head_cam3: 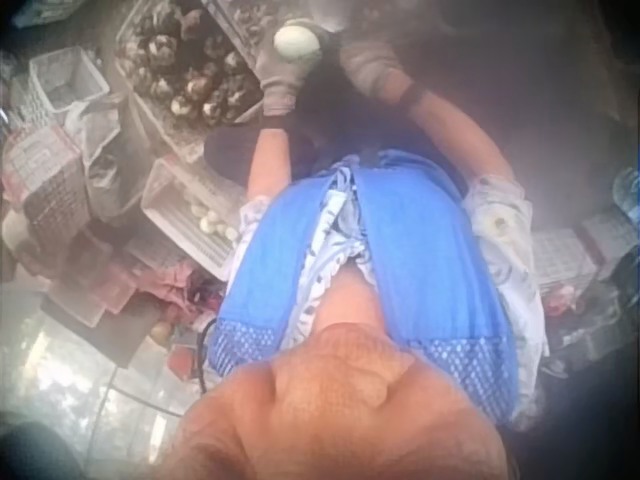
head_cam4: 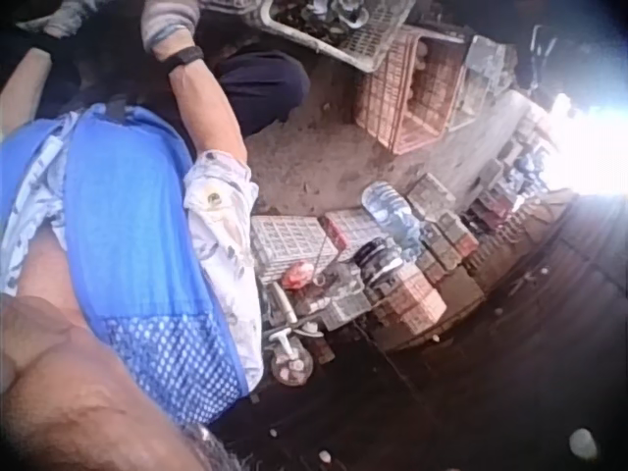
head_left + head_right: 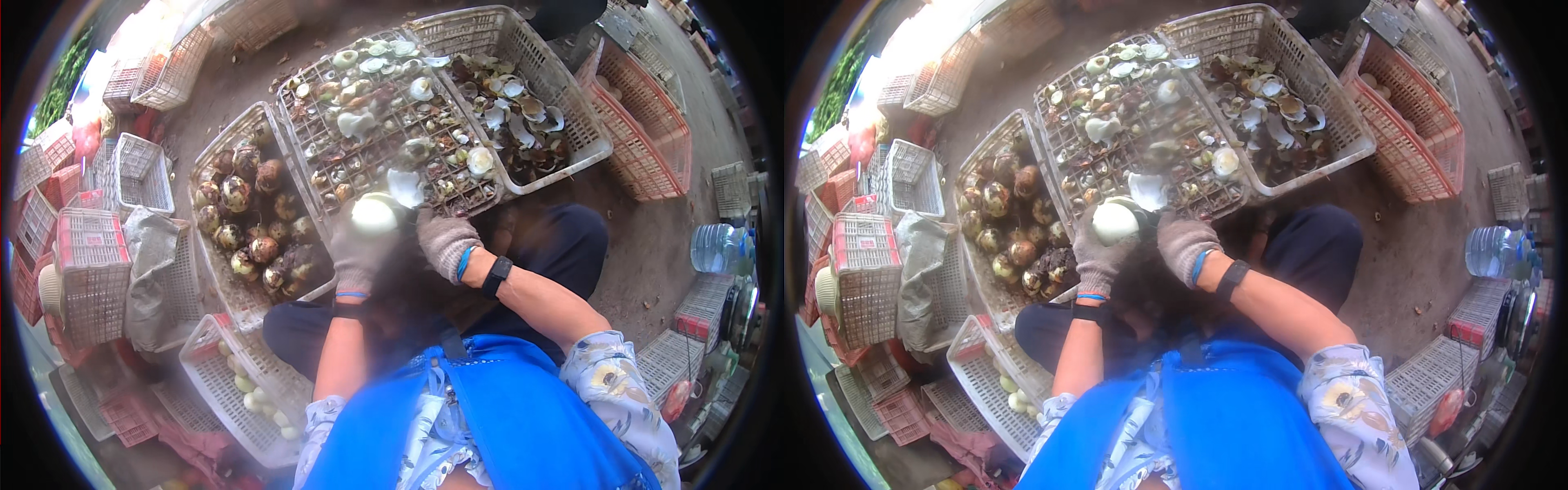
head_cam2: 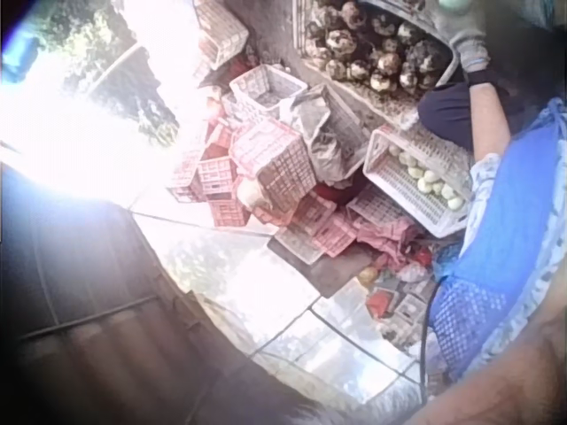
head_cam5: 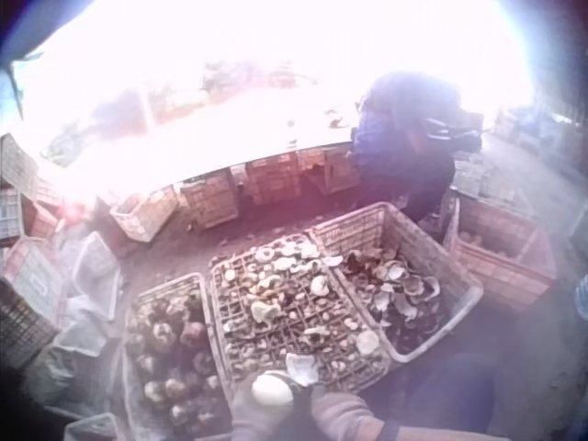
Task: The recorder is cleaning and peeling agricultural bulbs using a small tool while sitting in a processing area.
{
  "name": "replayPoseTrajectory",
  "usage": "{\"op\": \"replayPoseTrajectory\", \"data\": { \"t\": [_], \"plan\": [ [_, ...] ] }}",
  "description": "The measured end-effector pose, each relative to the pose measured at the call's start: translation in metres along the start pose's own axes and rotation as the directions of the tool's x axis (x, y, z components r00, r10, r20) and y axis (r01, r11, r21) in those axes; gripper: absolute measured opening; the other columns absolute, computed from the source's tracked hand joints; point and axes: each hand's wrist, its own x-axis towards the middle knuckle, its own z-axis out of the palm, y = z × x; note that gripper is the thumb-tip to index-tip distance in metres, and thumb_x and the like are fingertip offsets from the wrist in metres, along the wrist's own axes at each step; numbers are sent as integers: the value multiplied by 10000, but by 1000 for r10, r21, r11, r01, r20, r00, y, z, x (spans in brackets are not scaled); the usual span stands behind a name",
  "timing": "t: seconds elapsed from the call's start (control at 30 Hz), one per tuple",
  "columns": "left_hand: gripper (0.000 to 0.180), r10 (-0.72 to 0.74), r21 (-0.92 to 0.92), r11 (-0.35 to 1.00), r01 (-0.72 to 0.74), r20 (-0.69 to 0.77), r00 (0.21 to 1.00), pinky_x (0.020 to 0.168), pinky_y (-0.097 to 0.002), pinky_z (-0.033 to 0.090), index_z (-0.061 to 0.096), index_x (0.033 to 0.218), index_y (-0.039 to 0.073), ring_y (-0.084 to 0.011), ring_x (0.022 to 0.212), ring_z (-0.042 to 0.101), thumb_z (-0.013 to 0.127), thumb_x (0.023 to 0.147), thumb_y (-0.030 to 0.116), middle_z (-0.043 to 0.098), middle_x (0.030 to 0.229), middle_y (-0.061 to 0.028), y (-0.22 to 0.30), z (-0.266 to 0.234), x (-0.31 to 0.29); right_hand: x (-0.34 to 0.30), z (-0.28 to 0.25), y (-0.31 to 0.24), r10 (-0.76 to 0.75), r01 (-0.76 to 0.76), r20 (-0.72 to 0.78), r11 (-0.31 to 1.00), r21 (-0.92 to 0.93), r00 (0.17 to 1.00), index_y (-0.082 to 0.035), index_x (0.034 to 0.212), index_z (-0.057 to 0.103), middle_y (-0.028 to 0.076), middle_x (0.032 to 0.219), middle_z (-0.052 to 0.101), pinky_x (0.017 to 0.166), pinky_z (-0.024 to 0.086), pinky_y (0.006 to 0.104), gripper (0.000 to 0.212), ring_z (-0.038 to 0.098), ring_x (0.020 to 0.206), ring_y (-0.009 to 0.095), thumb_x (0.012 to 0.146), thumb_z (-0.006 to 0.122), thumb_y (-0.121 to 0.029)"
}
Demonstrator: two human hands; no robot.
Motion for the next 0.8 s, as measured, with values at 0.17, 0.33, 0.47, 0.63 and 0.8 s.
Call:
{"op": "replayPoseTrajectory", "data": {
  "t": [0.17, 0.33, 0.47, 0.63, 0.8],
  "plan": [
    [819, -117, -609, 753, 249, 249, 961, 941, -354, 564, 490, 1398, 64, -217, 1083, 657, 866, 670, 37, 646, 1207, -117, -1, 5, 5, 5, -24, -3, 105, -103, -2, 984, 147, 994, 41, 972, 648, 241, 851, 717, 690, 585, 439, 167, 737, 818, 367, 836, 623, -53],
    [922, -109, -392, 888, 239, 327, 939, 964, -379, 557, 405, 1462, 53, -238, 1221, 583, 874, 669, 21, 558, 1336, -149, 16, -5, 4, 8, -12, 23, 47, -45, -243, 999, 13, 969, 12, 1030, 596, 196, 834, 702, 644, 576, 452, 198, 723, 772, 364, 860, 588, -91],
    [967, -20, -146, 987, 61, 265, 964, 933, -411, 556, 395, 1462, 16, -324, 1213, 594, 903, 665, 222, 554, 1324, -220, 30, -14, 12, 8, -10, 12, 53, -58, -282, 998, -7, 958, 49, 1112, 552, 214, 852, 695, 630, 577, 443, 277, 723, 751, 349, 872, 571, -88],
    [876, -255, 304, 939, 160, 305, 918, 882, -472, 551, 501, 1363, 57, -428, 1083, 638, 833, 676, 486, 600, 1233, -277, 58, -18, 30, 9, -14, 8, -99, 76, -181, 988, -131, 978, 25, 1002, 625, 207, 825, 704, 666, 582, 440, 181, 730, 753, 342, 857, 561, -62],
    [756, -29, 152, 988, 14, 99, 995, 848, -436, 577, 507, 1297, 67, -370, 992, 691, 877, 685, 309, 638, 1186, -217, -1, -13, -13, 8, -21, 18, -33, 23, 58, 986, 166, 998, 34, 1036, 637, 262, 868, 701, 743, 564, 474, 220, 708, 832, 413, 861, 584, -89]
  ]
}}
